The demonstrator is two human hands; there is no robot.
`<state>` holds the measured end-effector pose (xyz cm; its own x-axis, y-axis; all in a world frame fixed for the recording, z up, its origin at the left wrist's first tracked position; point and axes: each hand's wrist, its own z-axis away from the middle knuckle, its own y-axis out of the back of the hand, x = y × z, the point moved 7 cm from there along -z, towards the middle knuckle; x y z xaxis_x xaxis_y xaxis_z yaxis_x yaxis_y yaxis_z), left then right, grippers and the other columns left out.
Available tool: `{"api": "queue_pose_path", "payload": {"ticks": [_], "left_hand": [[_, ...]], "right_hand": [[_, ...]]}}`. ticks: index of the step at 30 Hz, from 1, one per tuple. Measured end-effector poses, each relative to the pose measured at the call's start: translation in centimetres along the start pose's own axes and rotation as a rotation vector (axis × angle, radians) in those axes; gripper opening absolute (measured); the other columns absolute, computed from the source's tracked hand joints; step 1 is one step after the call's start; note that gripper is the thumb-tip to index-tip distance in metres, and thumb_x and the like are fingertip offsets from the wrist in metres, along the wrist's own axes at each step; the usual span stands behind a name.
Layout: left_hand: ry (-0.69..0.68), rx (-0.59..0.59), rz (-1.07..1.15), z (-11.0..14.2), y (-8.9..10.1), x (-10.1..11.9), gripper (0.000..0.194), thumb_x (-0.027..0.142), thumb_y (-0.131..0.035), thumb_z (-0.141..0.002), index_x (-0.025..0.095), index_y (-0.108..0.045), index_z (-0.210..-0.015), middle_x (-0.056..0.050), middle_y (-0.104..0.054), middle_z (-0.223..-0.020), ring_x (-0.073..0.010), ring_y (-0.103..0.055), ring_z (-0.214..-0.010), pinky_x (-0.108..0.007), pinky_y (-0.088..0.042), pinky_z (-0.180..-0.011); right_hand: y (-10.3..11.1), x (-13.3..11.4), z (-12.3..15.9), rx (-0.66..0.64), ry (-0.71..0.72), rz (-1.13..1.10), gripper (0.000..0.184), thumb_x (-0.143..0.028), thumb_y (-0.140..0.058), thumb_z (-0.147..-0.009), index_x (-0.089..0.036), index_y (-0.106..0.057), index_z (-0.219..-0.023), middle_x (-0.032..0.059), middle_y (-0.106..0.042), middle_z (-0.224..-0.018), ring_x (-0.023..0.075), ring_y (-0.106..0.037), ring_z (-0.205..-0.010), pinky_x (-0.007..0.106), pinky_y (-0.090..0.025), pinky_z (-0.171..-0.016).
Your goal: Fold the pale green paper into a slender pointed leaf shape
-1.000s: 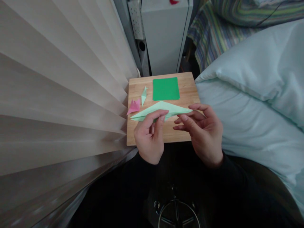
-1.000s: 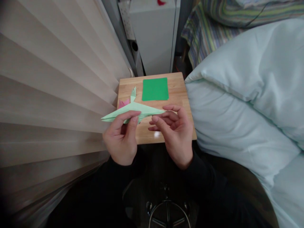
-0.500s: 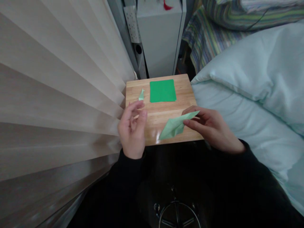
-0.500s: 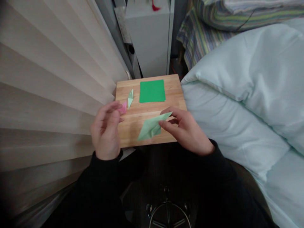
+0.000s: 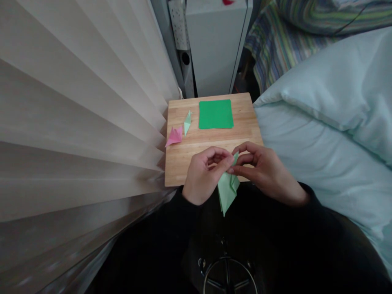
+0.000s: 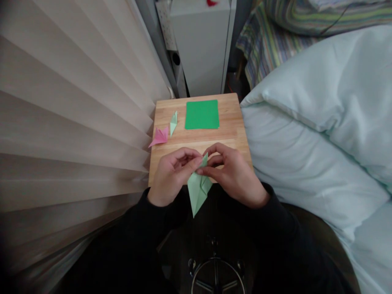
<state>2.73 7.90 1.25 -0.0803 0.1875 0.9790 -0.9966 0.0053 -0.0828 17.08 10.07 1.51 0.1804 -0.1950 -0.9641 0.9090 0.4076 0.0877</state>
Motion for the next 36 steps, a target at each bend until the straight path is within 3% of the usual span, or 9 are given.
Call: {"api": "queue_pose_path", "payload": {"ticks": [5,11,15,24,29,36], "left_hand": [[0.031,0.006,-0.008,-0.2,-0.1,-0.9,0.01,0.024,-0.077,-0.08,0.015,-0.072,-0.081,-0.001,-0.07,-0.076,-0.0113,-0.062,-0.07,-0.023,-0.049,-0.067],[0.088,0.054,0.152,-0.2,0.1,-1.6,0.014,0.027,-0.076,-0.08,0.016,-0.068,-0.083,0.001,-0.067,-0.075,-0.0101,-0.061,-0.064,-0.023,-0.053,-0.061],[0.032,0.068,0.1,0.0,0.1,-0.7,0.013,0.027,-0.076,-0.08,0.017,-0.067,-0.08,0.0,-0.066,-0.076,-0.0104,-0.059,-0.064,-0.021,-0.053,-0.055],[0.039,0.177,0.068,0.2,0.7,-0.8,0.019,0.025,-0.073,-0.079,0.017,-0.061,-0.066,0.004,-0.056,-0.057,-0.0059,-0.048,-0.048,-0.018,-0.041,-0.045],[0.101,0.155,0.169,0.5,0.3,-1.0,0.018,0.029,-0.072,-0.079,0.017,-0.063,-0.068,0.002,-0.057,-0.062,-0.0089,-0.055,-0.055,-0.019,-0.045,-0.046],[0.058,0.176,0.069,0.3,0.4,-0.8,0.028,0.037,-0.085,-0.073,0.016,-0.067,-0.073,0.001,-0.066,-0.068,-0.0092,-0.058,-0.055,-0.022,-0.052,-0.051]], "right_hand": [[0.1,-0.1,0.0,0.085,0.034,0.049,0.037,-0.046,-0.089,-0.07,-0.021,-0.065,-0.084,0.0021,-0.075,-0.073,0.0185,-0.07,-0.067,0.03,-0.052,-0.063],[0.0,-0.6,0.1,0.071,0.102,0.003,0.022,-0.041,-0.076,-0.085,-0.02,-0.072,-0.082,0.0029,-0.074,-0.079,0.0162,-0.066,-0.071,0.03,-0.051,-0.068],[-0.4,-0.5,0.1,0.037,0.088,0.007,0.017,-0.035,-0.074,-0.086,-0.019,-0.072,-0.081,0.0015,-0.072,-0.076,0.014,-0.061,-0.067,0.029,-0.048,-0.065],[-1.1,-0.3,0.2,0.04,0.059,-0.004,0.016,-0.032,-0.07,-0.086,-0.018,-0.071,-0.079,0.0025,-0.072,-0.076,0.0155,-0.062,-0.071,0.029,-0.047,-0.067],[-1.1,-0.3,0.3,0.053,0.032,-0.008,0.016,-0.032,-0.071,-0.086,-0.018,-0.071,-0.077,0.0019,-0.071,-0.073,0.0148,-0.059,-0.067,0.028,-0.046,-0.062],[-1.1,-0.4,0.3,0.088,0.037,-0.077,0.025,-0.04,-0.078,-0.083,-0.018,-0.071,-0.074,0.0029,-0.074,-0.073,0.0166,-0.065,-0.07,0.029,-0.05,-0.064]]}}
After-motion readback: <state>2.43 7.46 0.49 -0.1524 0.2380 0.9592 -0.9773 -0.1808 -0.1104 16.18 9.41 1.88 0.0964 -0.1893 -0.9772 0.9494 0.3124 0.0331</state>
